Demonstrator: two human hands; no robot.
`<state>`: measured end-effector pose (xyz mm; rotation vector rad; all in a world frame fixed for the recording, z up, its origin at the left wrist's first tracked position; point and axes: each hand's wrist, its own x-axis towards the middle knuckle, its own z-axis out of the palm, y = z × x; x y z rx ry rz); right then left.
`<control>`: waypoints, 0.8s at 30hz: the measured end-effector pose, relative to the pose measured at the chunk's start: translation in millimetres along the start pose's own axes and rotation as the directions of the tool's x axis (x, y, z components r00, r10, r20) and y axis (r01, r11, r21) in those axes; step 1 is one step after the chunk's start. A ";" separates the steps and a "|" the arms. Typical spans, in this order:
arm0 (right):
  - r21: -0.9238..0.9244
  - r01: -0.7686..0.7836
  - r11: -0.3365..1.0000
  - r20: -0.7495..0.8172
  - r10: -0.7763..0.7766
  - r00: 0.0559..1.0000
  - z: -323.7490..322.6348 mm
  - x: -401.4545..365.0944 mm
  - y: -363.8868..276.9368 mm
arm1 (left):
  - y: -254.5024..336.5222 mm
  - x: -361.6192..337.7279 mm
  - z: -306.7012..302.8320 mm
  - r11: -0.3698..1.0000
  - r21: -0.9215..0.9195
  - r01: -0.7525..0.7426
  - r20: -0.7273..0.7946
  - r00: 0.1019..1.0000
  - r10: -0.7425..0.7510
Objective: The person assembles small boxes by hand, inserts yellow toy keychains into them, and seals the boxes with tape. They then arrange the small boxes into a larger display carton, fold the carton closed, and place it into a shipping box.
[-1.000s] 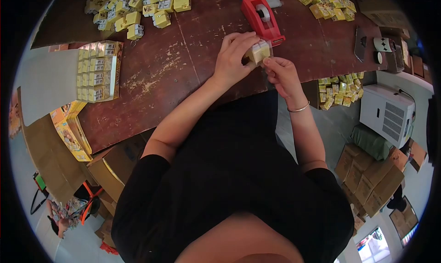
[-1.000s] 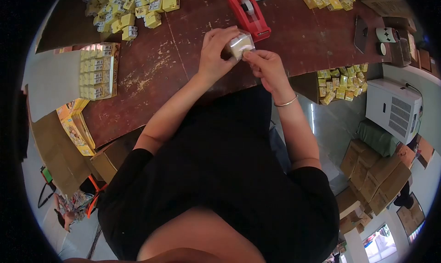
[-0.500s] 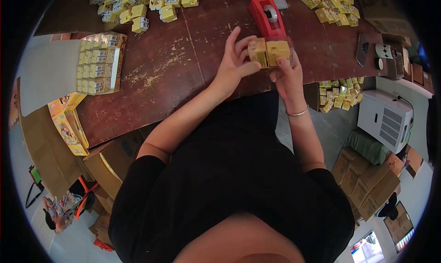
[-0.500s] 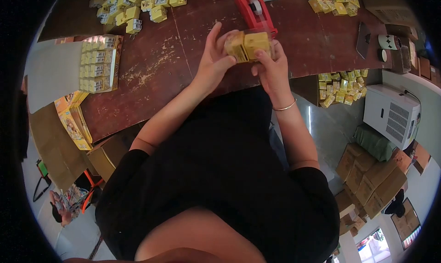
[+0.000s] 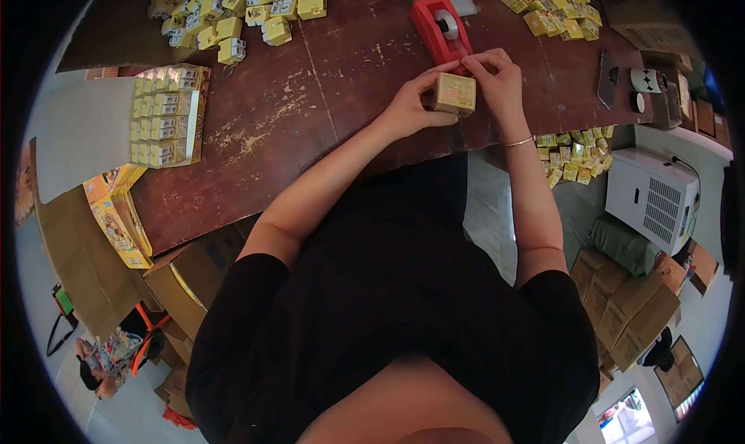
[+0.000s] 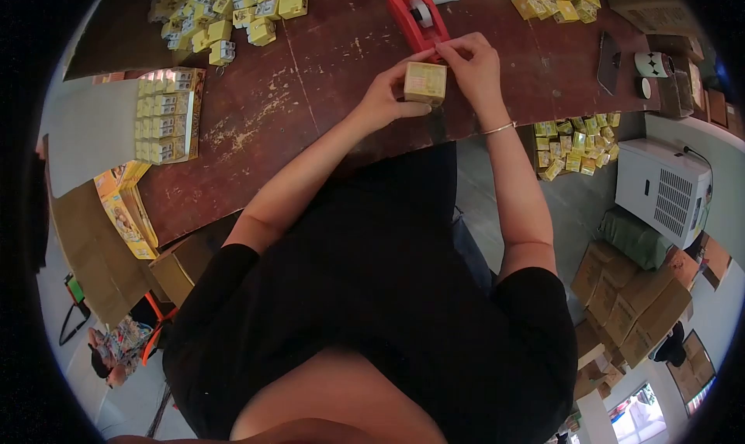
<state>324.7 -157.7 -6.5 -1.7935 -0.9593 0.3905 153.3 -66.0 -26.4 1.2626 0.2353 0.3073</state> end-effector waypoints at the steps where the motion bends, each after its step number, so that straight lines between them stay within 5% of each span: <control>1: 0.002 0.006 1.000 0.005 -0.006 1.000 -2.9 -2.8 -9.2 | -0.6 2.9 -4.0 1.000 0.002 -0.005 -0.006 1.000 0.005; 3: -0.076 -0.011 0.997 -0.108 0.003 0.994 -14.0 -17.9 -26.3 | -2.6 5.3 -10.0 0.984 0.163 -0.077 0.054 0.996 0.069; 6: -0.095 -0.171 0.981 0.036 0.175 0.984 -14.2 -32.4 1.3 | -2.1 5.6 -11.7 0.984 0.150 -0.093 0.069 0.994 0.084; 10: -0.085 -0.104 0.991 -0.070 0.099 0.993 -16.9 -39.6 -7.1 | 6.8 -6.0 -11.8 0.999 0.037 -0.006 0.002 1.000 0.006; 12: 0.396 -0.400 0.827 0.095 0.396 0.913 -22.0 -50.9 -35.2 | 10.6 -16.2 -17.7 0.981 0.196 -0.014 -0.244 0.968 0.062; 13: 0.395 -0.397 0.828 0.099 0.392 0.915 -17.8 -54.9 -43.5 | 11.9 -17.0 -21.8 0.916 0.400 -0.020 -0.293 0.944 0.149; 14: 0.464 -0.419 0.780 0.177 0.382 0.907 -10.8 -57.9 -51.7 | 13.0 -17.8 -24.5 0.915 0.403 -0.022 -0.299 0.942 0.154; 16: 0.523 -0.448 0.725 0.266 0.360 0.894 3.6 -58.9 -58.0 | 19.0 -21.3 -28.3 0.703 0.691 -0.168 -0.195 0.893 0.405; 21: 0.575 -0.691 0.439 0.487 0.495 0.719 37.9 -59.6 -44.4 | 26.2 -38.6 -38.9 0.535 0.820 -0.205 -0.161 0.814 0.557; 24: 0.597 -0.691 0.407 0.489 0.499 0.716 45.9 -63.3 -55.3 | 28.5 -50.4 -47.5 0.527 0.835 -0.161 -0.197 0.805 0.559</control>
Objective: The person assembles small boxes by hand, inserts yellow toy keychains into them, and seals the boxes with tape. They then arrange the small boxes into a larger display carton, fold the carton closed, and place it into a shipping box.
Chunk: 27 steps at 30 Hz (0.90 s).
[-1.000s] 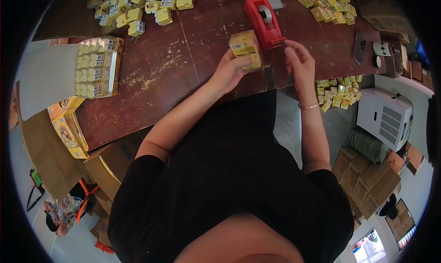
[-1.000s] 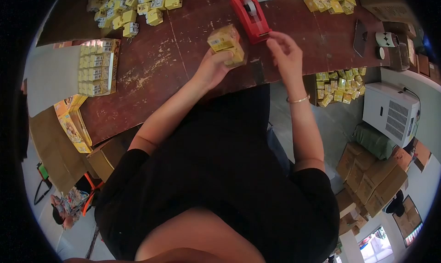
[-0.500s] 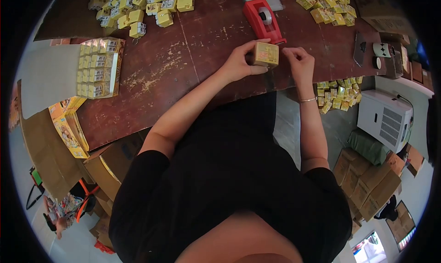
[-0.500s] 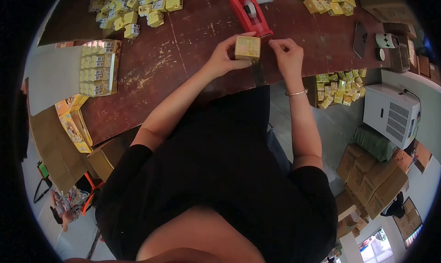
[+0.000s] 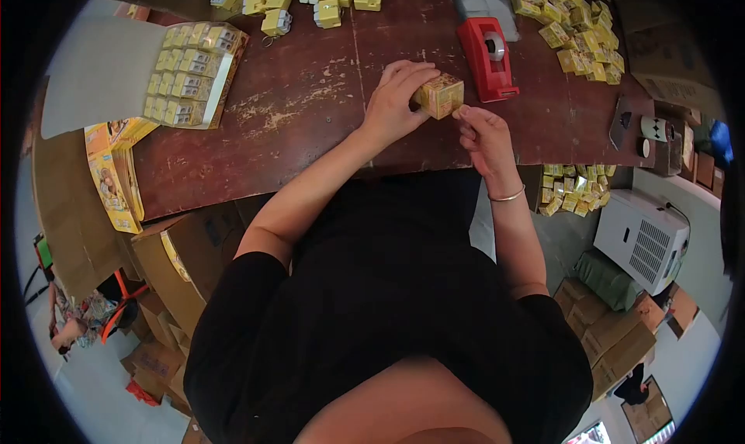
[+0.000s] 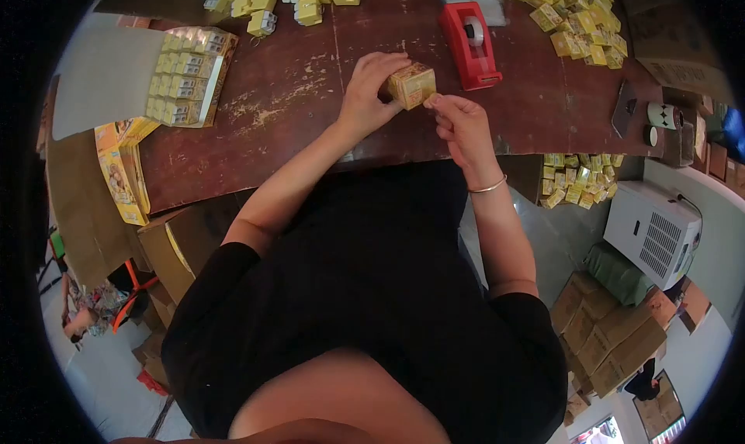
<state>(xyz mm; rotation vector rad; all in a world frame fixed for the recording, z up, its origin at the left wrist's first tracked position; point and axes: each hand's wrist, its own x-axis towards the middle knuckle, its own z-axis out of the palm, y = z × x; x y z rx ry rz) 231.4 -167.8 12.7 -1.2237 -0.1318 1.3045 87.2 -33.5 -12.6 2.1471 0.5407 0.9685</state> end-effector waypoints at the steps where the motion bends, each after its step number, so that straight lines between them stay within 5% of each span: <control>1: -0.008 -0.004 1.000 0.010 0.004 1.000 4.4 -4.3 -0.2 | -1.5 -1.4 -4.0 1.000 0.003 0.023 -0.009 1.000 -0.023; 7: -0.187 0.054 0.981 0.035 -0.049 0.998 25.0 -15.4 -4.3 | -8.3 -8.4 -14.4 0.999 0.010 0.044 -0.085 0.995 -0.043; 16: -0.073 -0.095 0.993 0.103 0.102 0.989 32.2 6.9 14.3 | -5.6 -2.9 -31.8 0.991 0.107 -0.087 -0.153 0.983 0.102; 20: -0.097 -0.153 0.984 0.210 0.170 0.963 25.0 19.1 16.8 | -10.5 -9.7 -35.5 0.993 0.090 -0.070 -0.166 0.982 0.085; 22: -0.135 -0.170 0.976 0.232 0.198 0.952 38.5 16.7 12.7 | -7.4 -15.7 -38.9 0.999 -0.009 0.036 -0.139 0.990 -0.037; 23: -0.320 -0.044 0.946 0.128 0.089 0.988 47.5 13.9 11.9 | -3.7 -19.4 -40.4 0.999 -0.002 0.039 -0.146 0.989 -0.038; 24: -0.500 0.061 0.864 0.047 -0.043 0.998 58.3 12.3 11.1 | 4.8 -23.7 -43.1 0.971 -0.097 0.217 -0.072 0.972 -0.224; 25: -0.502 0.061 0.863 0.056 -0.037 0.998 61.8 15.4 16.3 | 12.6 -28.2 -46.5 0.901 -0.177 0.395 0.017 0.917 -0.399; 26: -0.447 0.234 0.864 0.131 -0.195 0.972 64.0 21.7 23.2 | 17.8 -28.7 -52.5 0.902 -0.171 0.398 0.004 0.915 -0.403; 27: -0.373 0.401 0.837 0.200 -0.349 0.916 68.7 27.9 26.9 | 22.1 -27.4 -60.8 0.813 -0.209 0.543 0.145 0.840 -0.523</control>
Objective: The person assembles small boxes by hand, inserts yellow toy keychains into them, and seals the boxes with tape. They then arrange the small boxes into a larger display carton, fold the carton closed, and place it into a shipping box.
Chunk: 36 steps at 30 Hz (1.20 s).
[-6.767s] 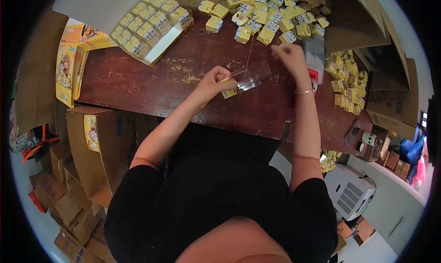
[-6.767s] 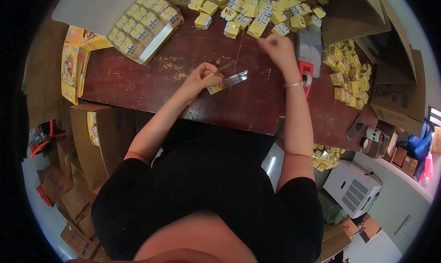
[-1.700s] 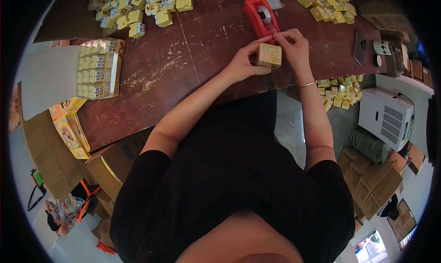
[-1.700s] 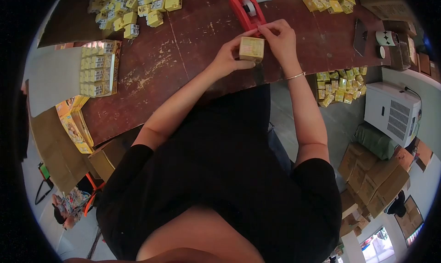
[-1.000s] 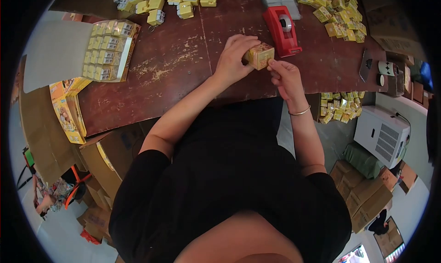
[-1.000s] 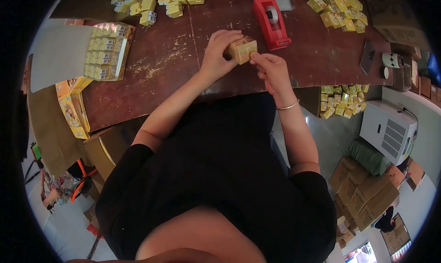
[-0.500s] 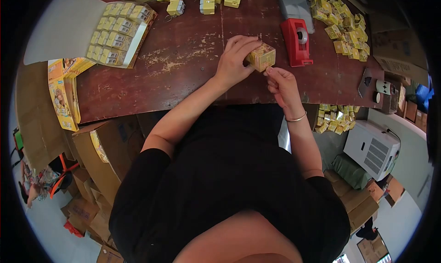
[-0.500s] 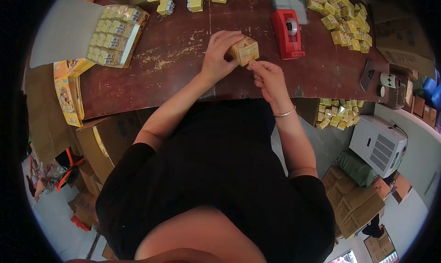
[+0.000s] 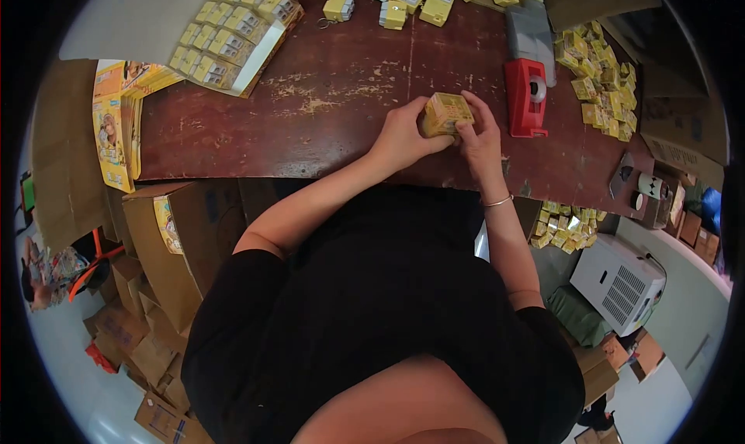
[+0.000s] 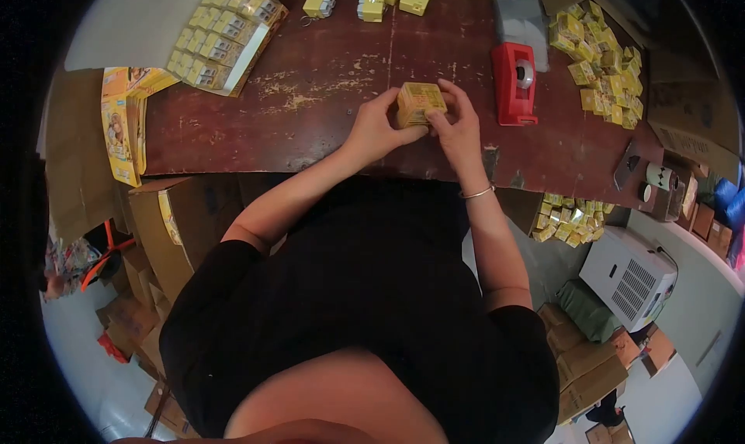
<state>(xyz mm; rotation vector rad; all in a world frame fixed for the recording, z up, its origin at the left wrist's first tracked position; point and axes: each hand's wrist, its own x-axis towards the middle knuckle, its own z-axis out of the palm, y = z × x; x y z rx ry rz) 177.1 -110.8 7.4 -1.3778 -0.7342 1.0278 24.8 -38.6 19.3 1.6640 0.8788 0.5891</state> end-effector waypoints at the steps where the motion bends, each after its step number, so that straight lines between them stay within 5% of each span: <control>1: 0.008 -0.001 1.000 0.024 0.001 1.000 3.5 3.1 0.2 | 3.1 -4.5 -7.3 0.984 -0.043 0.173 0.111 0.980 -0.167; 2: -0.155 -0.013 0.988 0.107 0.030 0.994 5.1 4.9 -1.4 | 0.5 -10.0 -12.2 0.983 -0.033 0.180 0.083 0.981 -0.177; 3: -0.310 0.002 0.951 0.192 0.061 0.980 8.6 9.4 -3.9 | -5.7 -14.0 -17.1 0.921 -0.296 0.255 0.194 0.960 -0.203; 5: -0.149 -0.063 0.987 0.320 0.108 0.941 16.2 13.0 -18.3 | -14.8 -24.8 -36.7 0.671 -0.647 0.363 0.355 0.922 -0.156; 7: -0.003 -0.154 0.988 0.457 0.138 0.879 33.8 15.1 -36.2 | -19.4 -36.9 -59.5 0.275 -0.867 0.414 0.356 0.904 -0.238; 10: -0.325 0.429 0.843 0.717 -0.077 0.693 55.6 11.3 -58.9 | -16.0 -42.3 -104.5 0.362 -0.563 0.743 0.664 0.668 -0.337; 11: -0.316 0.439 0.841 0.724 -0.085 0.685 63.4 8.3 -65.3 | -19.5 -45.4 -117.9 0.349 -0.642 0.683 0.602 0.731 -0.323; 13: -0.281 0.308 0.909 0.614 -0.077 0.786 72.0 3.7 -76.4 | -11.2 -37.2 -153.0 0.636 -0.651 0.414 0.242 0.908 -0.343; 14: -0.263 0.304 0.915 0.563 -0.111 0.819 70.3 5.2 -78.4 | 8.2 -31.9 -172.5 0.807 -0.538 0.244 -0.082 0.937 -0.338; 15: -0.265 0.306 0.914 0.558 -0.114 0.822 63.9 8.1 -75.4 | -16.6 -22.8 -196.2 0.960 -0.270 0.075 -0.328 0.930 -0.165; 17: -0.335 0.328 0.883 0.522 -0.116 0.845 43.3 16.5 -61.6 | -9.2 -4.6 -214.5 0.911 0.377 0.169 -0.699 0.697 0.160; 18: -0.340 0.327 0.882 0.514 -0.117 0.850 35.6 19.1 -58.1 | -22.8 6.4 -219.8 0.912 0.376 0.162 -0.693 0.702 0.161; 20: -0.364 0.344 0.866 0.470 -0.149 0.870 19.5 29.3 -53.8 | -66.7 29.9 -222.6 0.829 0.554 -0.076 -0.649 0.584 0.487; 21: -0.406 0.425 0.809 0.411 -0.253 0.876 7.9 40.4 -51.2 | -80.3 37.8 -221.1 0.731 0.682 -0.041 -0.597 0.546 0.588; 23: -0.542 0.487 0.685 0.251 -0.421 0.872 -17.0 68.3 -57.6 | -97.5 45.7 -209.4 0.773 0.634 -0.023 -0.629 0.567 0.532; 25: -0.775 0.480 0.411 0.142 -0.627 0.766 -54.5 112.1 -59.3 | -100.0 50.0 -204.6 0.676 0.735 0.057 -0.585 0.557 0.589; 27: -0.953 0.223 -0.204 0.301 -0.698 0.650 -91.1 161.9 -52.1 | -91.6 46.1 -202.3 0.590 0.798 0.121 -0.545 0.563 0.622; 28: -0.956 0.199 -0.214 0.293 -0.698 0.654 -91.1 171.4 -54.7 | -88.2 45.3 -203.0 0.539 0.830 0.143 -0.517 0.560 0.647; 29: -0.981 0.046 -0.188 0.132 -0.477 0.869 -80.3 178.8 -56.8 | -79.9 42.3 -199.4 0.543 0.827 0.147 -0.520 0.570 0.636; 30: -0.974 -0.108 -0.197 -0.065 -0.213 0.975 -75.7 187.5 -59.4 | -73.0 39.7 -195.1 0.548 0.826 0.132 -0.516 0.569 0.640; 33: -0.992 -0.087 -0.091 -0.056 -0.297 0.953 -96.5 215.5 -43.6 | -58.5 30.5 -184.5 0.567 0.822 0.061 -0.504 0.543 0.672; 36: -0.994 -0.002 -0.111 0.029 -0.269 0.963 -118.8 233.7 -36.1 | -36.1 29.0 -151.4 0.675 0.732 -0.091 -0.463 0.660 0.592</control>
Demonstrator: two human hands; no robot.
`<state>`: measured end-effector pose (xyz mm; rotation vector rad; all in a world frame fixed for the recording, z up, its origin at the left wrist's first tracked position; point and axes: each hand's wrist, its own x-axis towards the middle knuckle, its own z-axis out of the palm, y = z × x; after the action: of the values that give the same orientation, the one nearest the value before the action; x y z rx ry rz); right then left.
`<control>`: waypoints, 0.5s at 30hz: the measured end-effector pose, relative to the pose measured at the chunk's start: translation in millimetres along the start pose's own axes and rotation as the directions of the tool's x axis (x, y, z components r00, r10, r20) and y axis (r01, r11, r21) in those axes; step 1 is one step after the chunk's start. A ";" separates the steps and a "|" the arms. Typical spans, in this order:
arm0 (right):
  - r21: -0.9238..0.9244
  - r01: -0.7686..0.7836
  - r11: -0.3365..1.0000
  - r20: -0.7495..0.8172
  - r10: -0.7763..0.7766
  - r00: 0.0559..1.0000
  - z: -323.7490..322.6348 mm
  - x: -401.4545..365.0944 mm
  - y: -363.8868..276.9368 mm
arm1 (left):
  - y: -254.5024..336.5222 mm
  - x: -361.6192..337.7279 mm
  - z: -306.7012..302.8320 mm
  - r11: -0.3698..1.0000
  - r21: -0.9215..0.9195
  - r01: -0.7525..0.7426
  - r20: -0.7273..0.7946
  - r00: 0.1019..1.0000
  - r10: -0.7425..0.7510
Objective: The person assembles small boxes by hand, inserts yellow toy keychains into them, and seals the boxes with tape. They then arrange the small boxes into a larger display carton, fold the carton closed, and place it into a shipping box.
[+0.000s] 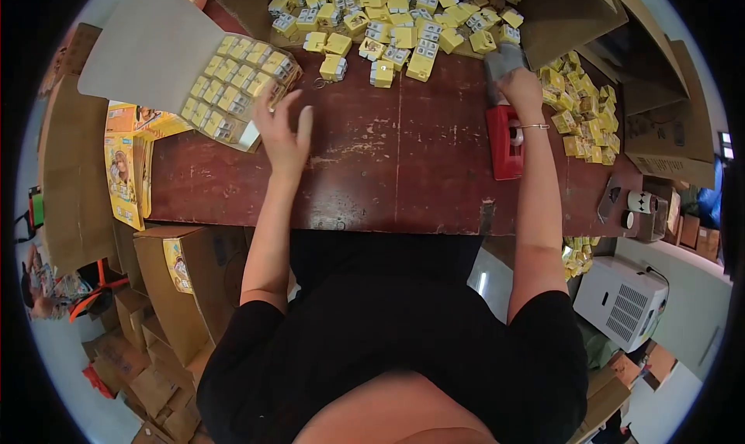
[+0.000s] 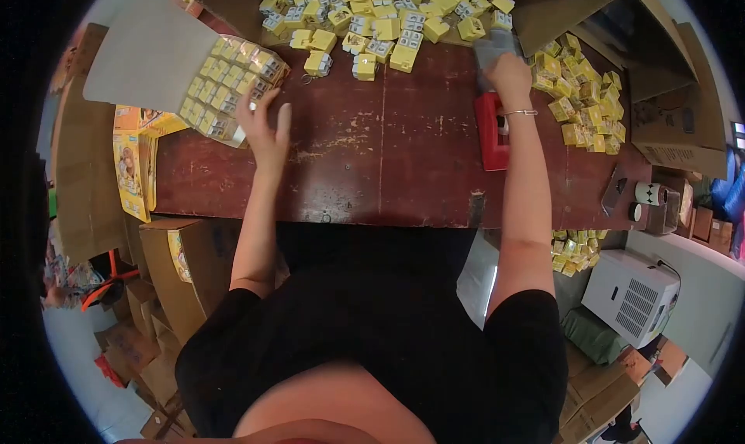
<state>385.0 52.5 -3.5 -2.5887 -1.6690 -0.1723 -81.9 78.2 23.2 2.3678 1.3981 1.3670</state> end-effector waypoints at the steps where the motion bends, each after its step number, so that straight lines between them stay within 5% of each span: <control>1: 0.000 0.002 1.000 0.004 -0.002 1.000 -11.6 -5.4 -6.2 | 13.9 -1.3 8.3 0.993 -0.117 0.016 0.040 0.999 -0.012; 2: 0.011 -0.004 1.000 -0.041 0.004 0.999 -38.7 -15.5 -19.6 | 28.9 -2.2 18.4 0.972 -0.232 0.036 0.079 0.997 -0.019; 4: 0.021 -0.002 1.000 -0.084 0.004 0.996 -69.1 -42.3 -44.3 | 58.5 -2.5 41.6 0.622 -0.633 0.461 0.426 0.878 -0.218; 6: 0.189 0.200 0.961 -0.357 -0.123 0.926 -82.3 -73.4 -67.6 | 85.8 16.5 51.1 -0.081 -0.503 0.860 0.856 0.483 -0.186; 7: 0.217 0.376 0.901 -0.437 -0.255 0.863 -85.5 -93.9 -81.9 | 92.7 21.3 58.9 -0.087 -0.501 0.861 0.856 0.478 -0.197; 8: 0.230 0.539 0.810 -0.520 -0.366 0.772 -88.1 -111.9 -92.5 | 97.1 26.9 67.7 -0.236 -0.363 0.901 0.932 0.355 -0.078; 9: 0.233 0.544 0.806 -0.517 -0.371 0.771 -90.1 -126.5 -96.1 | 98.5 28.8 71.6 -0.361 -0.201 0.911 0.969 0.239 0.063; 10: 0.217 0.612 0.761 -0.440 -0.484 0.757 -91.6 -139.1 -97.7 | 97.1 24.1 73.1 -0.365 -0.203 0.909 0.969 0.240 0.058; 11: 0.207 0.675 0.709 -0.357 -0.587 0.726 -92.5 -146.2 -97.4 | 95.0 17.2 77.0 -0.217 -0.250 0.944 0.964 0.263 0.036; 12: 0.209 0.675 0.708 -0.356 -0.588 0.727 -94.9 -149.1 -94.5 | 96.1 14.9 77.1 -0.061 -0.286 0.956 0.957 0.288 0.020; 15: 0.441 0.561 0.701 -0.139 -0.564 0.814 -101.3 -154.0 -84.0 | 98.8 1.7 67.4 0.049 -0.302 0.952 0.953 0.299 0.057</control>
<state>239.2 -63.0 76.8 -1.6768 -2.1382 0.1984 32.9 45.4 29.1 0.9326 0.6217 0.3314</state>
